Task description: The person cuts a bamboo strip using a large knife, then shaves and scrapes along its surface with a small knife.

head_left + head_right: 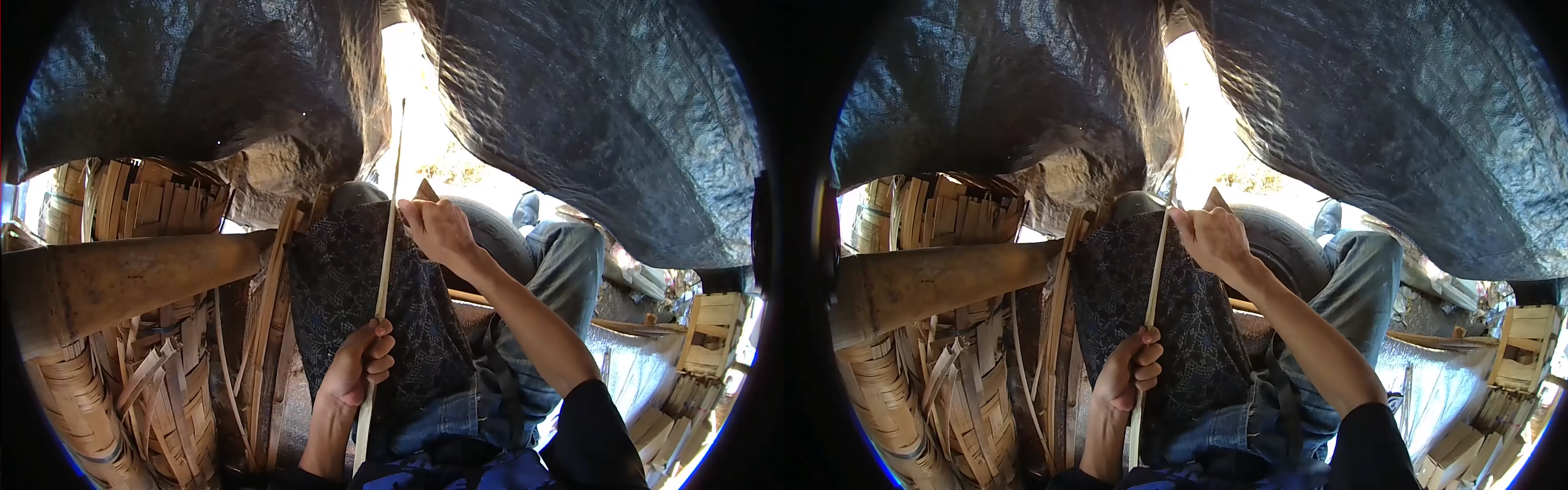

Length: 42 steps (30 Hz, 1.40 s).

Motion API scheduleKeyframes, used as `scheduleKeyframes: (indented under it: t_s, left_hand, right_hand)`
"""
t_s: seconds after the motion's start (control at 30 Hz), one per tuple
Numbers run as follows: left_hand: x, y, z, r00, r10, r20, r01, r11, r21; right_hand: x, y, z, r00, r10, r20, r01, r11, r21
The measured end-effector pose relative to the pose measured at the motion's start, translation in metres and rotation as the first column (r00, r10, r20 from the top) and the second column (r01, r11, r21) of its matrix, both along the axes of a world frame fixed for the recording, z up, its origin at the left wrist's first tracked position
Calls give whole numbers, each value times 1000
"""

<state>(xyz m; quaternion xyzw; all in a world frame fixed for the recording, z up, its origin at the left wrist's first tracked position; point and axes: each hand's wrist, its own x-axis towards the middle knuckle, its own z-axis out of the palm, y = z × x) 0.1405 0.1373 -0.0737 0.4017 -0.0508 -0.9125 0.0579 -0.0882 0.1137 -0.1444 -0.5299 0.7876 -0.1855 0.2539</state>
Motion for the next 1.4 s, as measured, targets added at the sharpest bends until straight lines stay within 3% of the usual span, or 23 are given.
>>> scheduleKeyframes:
  t_s: [0.13,0.27,0.33,0.43,0.57,0.6,0.7,0.73,0.77,0.83,0.9,0.97,1.03,1.07,1.1,1.13,1.17,1.2,1.23,1.27,1.3,1.37,1.4]
  left_hand:
    - [8,-2,-8,978,138,-156,-114,981,155]
    - [6,-2,-7,984,130,-118,-104,973,205]
    - [5,-2,-10,988,72,-137,-46,982,185]
    - [2,-3,1,1000,-24,-2,24,996,84]
    - [9,-4,-6,997,35,-68,-30,997,74]
    - [7,-4,-2,999,5,-35,-2,998,70]
    - [8,-3,0,1000,-8,-16,9,997,76]
    - [9,-2,-1,999,17,-30,-14,994,106]
    - [10,-2,-2,998,37,-47,-30,990,139]
    - [12,-2,-4,997,53,-61,-44,988,146]
    - [15,-3,-10,979,117,-164,-81,974,213]
    - [7,-7,0,988,87,-128,-63,982,178]
    - [9,-8,3,994,75,-83,-62,986,156]
    - [11,-7,-1,985,113,-133,-85,977,197]
    - [11,-8,-5,970,156,-187,-110,966,234]
    - [11,-7,-8,965,184,-186,-137,962,237]
    - [12,-6,-11,958,195,-212,-136,955,264]
    - [13,-4,-12,950,202,-238,-130,948,290]
    - [12,-3,-12,949,217,-228,-145,944,296]
    - [11,-4,-10,964,179,-198,-125,958,257]
    - [8,-4,-8,977,128,-170,-89,972,220]
    - [0,-1,5,993,26,-119,-11,993,119]
    - [-7,2,13,998,-64,12,64,996,-57]
  right_hand:
    - [35,43,37,986,145,78,-130,976,-176]
    - [56,73,42,973,228,29,-228,974,-7]
    - [54,68,34,974,169,-151,-171,985,-1]
    - [38,48,13,976,130,-173,-154,979,-134]
    - [28,31,5,958,235,-164,-263,949,-175]
    - [26,25,-5,977,131,-165,-156,977,-144]
    - [-6,-2,-33,979,131,-155,-147,984,-99]
    - [-15,-13,-32,985,147,-96,-144,989,41]
    - [-25,-20,-51,985,144,-99,-141,989,35]
    - [-48,-34,-101,868,75,-491,-291,877,-381]
    - [-65,-71,-64,964,26,-265,-27,1000,0]
    - [-85,-96,-55,968,-180,-177,215,955,202]
    - [-93,-94,-65,959,-227,-169,223,974,-45]
    - [-77,-80,-30,977,-200,-69,201,979,7]
    - [-64,-62,-5,970,-162,180,146,984,101]
    - [-48,-42,19,964,-113,241,62,976,207]
    - [-36,-17,31,958,5,286,-53,986,161]
    - [-24,7,36,941,160,300,-152,987,-51]
    - [-15,20,57,932,195,304,-224,972,65]
    - [-5,38,56,923,254,289,-209,961,-178]
    - [2,49,57,925,237,295,-193,966,-171]
    - [13,67,65,853,389,349,-269,899,-345]
    - [16,76,71,865,366,344,-247,907,-342]
